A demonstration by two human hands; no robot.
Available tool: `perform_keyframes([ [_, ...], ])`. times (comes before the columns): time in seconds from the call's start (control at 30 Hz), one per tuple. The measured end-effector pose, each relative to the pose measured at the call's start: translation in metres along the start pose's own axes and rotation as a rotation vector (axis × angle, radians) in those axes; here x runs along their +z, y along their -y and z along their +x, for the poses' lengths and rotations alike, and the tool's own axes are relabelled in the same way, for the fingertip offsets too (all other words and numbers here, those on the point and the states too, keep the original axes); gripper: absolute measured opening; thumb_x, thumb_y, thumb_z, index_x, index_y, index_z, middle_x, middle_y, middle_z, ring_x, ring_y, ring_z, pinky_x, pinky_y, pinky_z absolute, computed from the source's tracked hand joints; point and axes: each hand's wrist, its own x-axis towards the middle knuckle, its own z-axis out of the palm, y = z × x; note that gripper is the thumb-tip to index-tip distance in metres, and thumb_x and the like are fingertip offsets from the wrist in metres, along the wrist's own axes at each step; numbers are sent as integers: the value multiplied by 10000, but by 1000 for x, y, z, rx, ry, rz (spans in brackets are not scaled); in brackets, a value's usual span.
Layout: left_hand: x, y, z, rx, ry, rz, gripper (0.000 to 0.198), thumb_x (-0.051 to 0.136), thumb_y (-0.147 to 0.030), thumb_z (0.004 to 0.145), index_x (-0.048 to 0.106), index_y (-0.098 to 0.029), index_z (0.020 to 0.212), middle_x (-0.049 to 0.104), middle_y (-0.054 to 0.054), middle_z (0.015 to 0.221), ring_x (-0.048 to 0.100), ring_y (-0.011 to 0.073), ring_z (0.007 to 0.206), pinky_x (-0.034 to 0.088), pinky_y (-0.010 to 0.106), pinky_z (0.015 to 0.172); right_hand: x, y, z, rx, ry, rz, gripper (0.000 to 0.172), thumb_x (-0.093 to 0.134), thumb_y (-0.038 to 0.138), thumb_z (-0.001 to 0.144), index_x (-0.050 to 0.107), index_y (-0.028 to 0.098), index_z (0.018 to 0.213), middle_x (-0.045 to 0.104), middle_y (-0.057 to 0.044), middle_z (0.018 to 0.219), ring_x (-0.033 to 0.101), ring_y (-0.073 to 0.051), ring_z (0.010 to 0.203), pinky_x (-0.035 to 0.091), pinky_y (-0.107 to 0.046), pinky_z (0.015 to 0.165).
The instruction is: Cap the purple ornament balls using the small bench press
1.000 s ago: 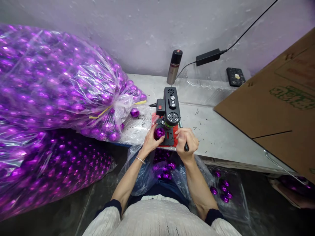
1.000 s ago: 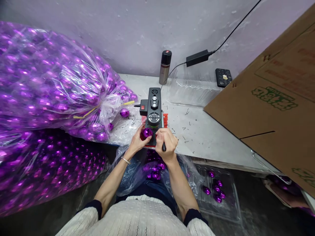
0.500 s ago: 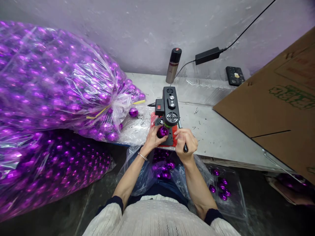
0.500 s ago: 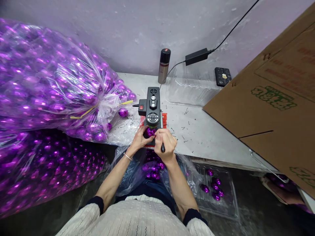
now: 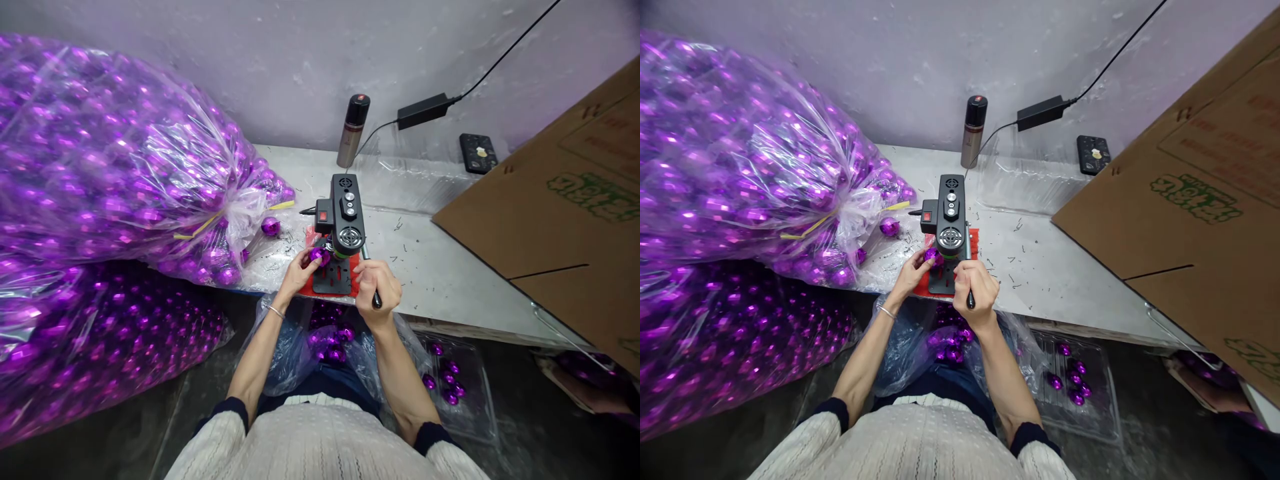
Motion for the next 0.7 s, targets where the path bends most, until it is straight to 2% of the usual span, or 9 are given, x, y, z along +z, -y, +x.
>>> perform_keyframes([
  [0.2,5,-2,-4,74,15,116,520,766,-457,828,633,-174,1245,736,116,1252,700,252,1178,517,426,1094,0,0,1,-3,-3,-2,260,458,79,946,548,225,751,634,5,687,640,-143,656,460,-281,594],
  [0.4,17,-4,-13,255,-17,433,530,822,-401,797,637,-196,1249,754,106,1142,734,248,1001,590,418,931,0,-1,0,-4,-3,-15,252,460,92,949,559,225,759,642,-3,687,649,-151,651,472,-293,589],
  [0.57,30,-6,-18,405,-55,593,559,847,-399,784,626,-209,1262,734,104,1198,694,283,1146,543,463,1029,-1,1,2,-8,1,-26,253,446,102,957,557,226,767,641,-7,696,646,-150,660,472,-291,582],
  [0.7,31,-4,-23,431,-42,590,558,812,-439,823,604,-205,1285,714,116,1239,671,284,1194,544,460,1030,-1,0,1,-12,11,-31,257,440,98,963,538,227,764,629,-5,700,646,-145,674,473,-283,586],
])
